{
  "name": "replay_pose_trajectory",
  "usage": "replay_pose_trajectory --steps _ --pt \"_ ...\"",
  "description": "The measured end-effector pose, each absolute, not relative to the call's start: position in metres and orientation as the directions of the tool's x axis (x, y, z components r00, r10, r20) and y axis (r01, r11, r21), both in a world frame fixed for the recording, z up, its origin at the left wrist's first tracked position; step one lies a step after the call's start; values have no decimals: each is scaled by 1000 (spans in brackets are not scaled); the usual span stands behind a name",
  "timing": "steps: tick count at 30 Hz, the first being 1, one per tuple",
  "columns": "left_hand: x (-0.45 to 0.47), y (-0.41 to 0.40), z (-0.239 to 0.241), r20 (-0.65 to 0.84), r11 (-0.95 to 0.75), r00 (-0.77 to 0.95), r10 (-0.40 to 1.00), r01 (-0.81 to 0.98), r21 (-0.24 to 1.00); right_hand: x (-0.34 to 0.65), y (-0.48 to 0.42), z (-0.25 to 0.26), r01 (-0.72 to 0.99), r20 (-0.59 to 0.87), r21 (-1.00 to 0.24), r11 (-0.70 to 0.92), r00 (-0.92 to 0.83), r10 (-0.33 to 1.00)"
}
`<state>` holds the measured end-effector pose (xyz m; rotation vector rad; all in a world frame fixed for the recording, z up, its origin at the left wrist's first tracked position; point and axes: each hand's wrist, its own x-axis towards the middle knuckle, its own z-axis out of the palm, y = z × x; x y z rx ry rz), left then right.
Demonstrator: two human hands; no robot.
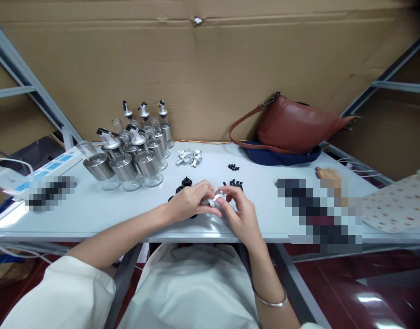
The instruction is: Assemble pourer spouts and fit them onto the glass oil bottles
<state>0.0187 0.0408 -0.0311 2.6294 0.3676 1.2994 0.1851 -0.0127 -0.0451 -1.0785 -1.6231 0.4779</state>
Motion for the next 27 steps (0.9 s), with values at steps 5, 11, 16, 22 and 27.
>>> replay_pose_trajectory --steps 5,11,16,22,27 --pt "19 42 -29 759 -983 626 181 84 165 191 -13 -50 311 508 -825 472 45 860" --pt "22 40 -30 702 -995 706 98 83 56 193 -13 -48 324 541 -819 473 165 825" --pt "23 40 -31 722 -993 682 115 99 65 191 -12 -48 375 557 -792 482 120 822" --pt "22 43 -34 669 -988 741 62 139 -63 192 -13 -50 414 526 -800 433 140 839" --pt "22 41 -34 648 -987 759 67 143 -66 193 -14 -49 389 519 -811 437 136 844"
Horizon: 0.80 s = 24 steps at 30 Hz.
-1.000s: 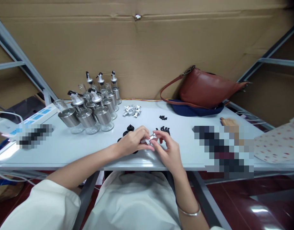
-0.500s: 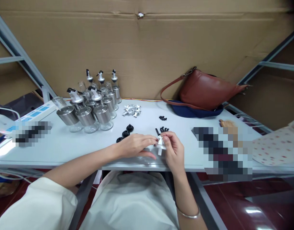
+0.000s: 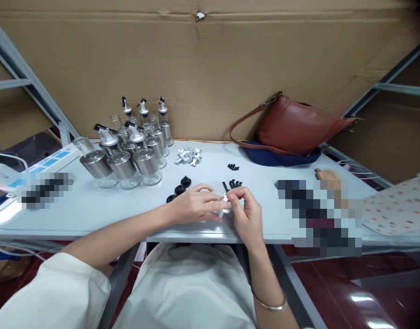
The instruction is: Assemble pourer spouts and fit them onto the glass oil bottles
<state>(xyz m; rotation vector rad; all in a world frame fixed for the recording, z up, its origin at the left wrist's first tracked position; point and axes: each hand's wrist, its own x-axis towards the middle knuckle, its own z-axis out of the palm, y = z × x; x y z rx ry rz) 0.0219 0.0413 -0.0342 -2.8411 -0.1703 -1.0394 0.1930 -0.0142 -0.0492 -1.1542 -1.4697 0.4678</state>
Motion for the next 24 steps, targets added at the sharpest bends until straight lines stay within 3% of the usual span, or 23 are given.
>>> replay_pose_trajectory --steps 12,24 --pt "22 40 -37 623 -985 777 87 162 -66 191 -14 -47 412 524 -793 449 87 847" --pt "22 38 -39 607 -989 790 80 138 -50 189 -15 -39 536 554 -691 486 -39 831"
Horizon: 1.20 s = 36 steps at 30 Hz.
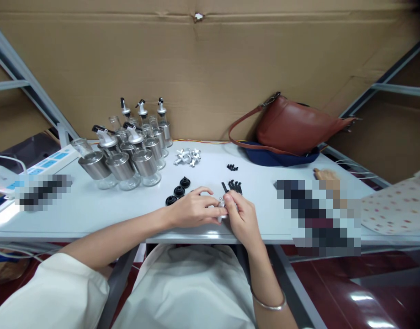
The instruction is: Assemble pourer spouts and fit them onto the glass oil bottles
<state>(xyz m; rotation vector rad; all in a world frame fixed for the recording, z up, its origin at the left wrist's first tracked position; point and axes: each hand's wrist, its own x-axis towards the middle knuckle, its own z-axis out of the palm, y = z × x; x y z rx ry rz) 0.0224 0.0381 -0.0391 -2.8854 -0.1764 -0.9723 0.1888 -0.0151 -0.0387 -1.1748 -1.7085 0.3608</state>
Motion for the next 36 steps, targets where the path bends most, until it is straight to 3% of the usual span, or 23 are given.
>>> replay_pose_trajectory --steps 36 --pt "21 39 -36 589 -981 804 85 171 -92 191 -17 -41 481 519 -757 442 33 854"
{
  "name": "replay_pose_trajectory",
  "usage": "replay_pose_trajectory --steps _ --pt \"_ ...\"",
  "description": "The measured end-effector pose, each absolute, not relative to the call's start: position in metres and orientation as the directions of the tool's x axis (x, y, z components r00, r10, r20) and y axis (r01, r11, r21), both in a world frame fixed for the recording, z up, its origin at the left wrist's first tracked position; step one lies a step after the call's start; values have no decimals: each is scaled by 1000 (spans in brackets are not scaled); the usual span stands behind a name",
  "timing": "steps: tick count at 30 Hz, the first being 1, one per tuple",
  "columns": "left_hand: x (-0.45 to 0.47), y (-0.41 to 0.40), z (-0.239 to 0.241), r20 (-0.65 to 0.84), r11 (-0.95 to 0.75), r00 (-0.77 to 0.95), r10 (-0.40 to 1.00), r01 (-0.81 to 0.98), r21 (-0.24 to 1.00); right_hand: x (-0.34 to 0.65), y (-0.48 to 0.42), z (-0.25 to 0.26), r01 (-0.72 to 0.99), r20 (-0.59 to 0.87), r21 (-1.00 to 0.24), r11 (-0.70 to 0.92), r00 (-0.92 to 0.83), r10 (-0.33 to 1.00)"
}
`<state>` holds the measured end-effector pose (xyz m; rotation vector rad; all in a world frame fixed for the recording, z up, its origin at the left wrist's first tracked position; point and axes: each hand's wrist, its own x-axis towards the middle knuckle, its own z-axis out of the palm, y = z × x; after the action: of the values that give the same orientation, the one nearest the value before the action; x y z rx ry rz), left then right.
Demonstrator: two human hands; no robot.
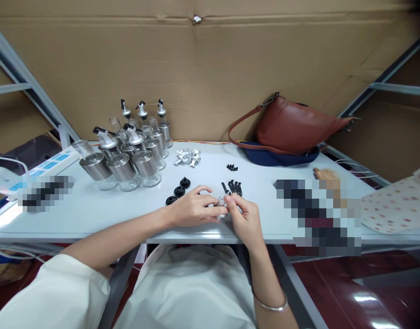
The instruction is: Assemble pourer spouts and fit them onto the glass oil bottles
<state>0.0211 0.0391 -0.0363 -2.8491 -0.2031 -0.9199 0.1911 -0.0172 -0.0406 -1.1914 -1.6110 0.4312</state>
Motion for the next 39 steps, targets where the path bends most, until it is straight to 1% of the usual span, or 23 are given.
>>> replay_pose_trajectory --steps 4,13,17,19,21,24,27,29,30,32,34,39 --pt "22 40 -38 597 -984 797 92 166 -70 190 -17 -41 470 507 -772 428 50 860" --pt "22 40 -37 598 -978 790 133 202 -49 192 -19 -44 434 503 -785 442 30 864" --pt "22 40 -35 649 -973 745 153 228 -32 193 -19 -46 423 542 -778 464 80 837" --pt "22 39 -35 654 -973 739 163 232 -19 199 -16 -43 497 562 -748 440 120 819" --pt "23 39 -36 629 -973 757 176 230 -5 212 -8 -35 625 569 -679 385 116 814" --pt "24 38 -36 609 -976 773 174 217 4 237 14 -14 825 561 -473 308 14 827" --pt "24 38 -36 634 -980 760 145 197 -12 257 46 7 940 438 -306 152 -2 899" --pt "24 37 -35 641 -981 755 135 194 -22 263 71 15 971 313 -232 52 25 949" --pt "24 37 -35 642 -980 755 135 196 -24 265 83 17 977 247 -215 1 54 968" --pt "24 38 -35 646 -979 751 139 204 -27 266 104 16 977 135 -204 -67 96 986" --pt "23 38 -34 653 -978 745 138 207 -29 267 119 11 977 55 -200 -78 90 994" --pt "23 38 -30 676 -978 721 150 209 -6 269 133 -4 971 -31 -228 -68 63 998"
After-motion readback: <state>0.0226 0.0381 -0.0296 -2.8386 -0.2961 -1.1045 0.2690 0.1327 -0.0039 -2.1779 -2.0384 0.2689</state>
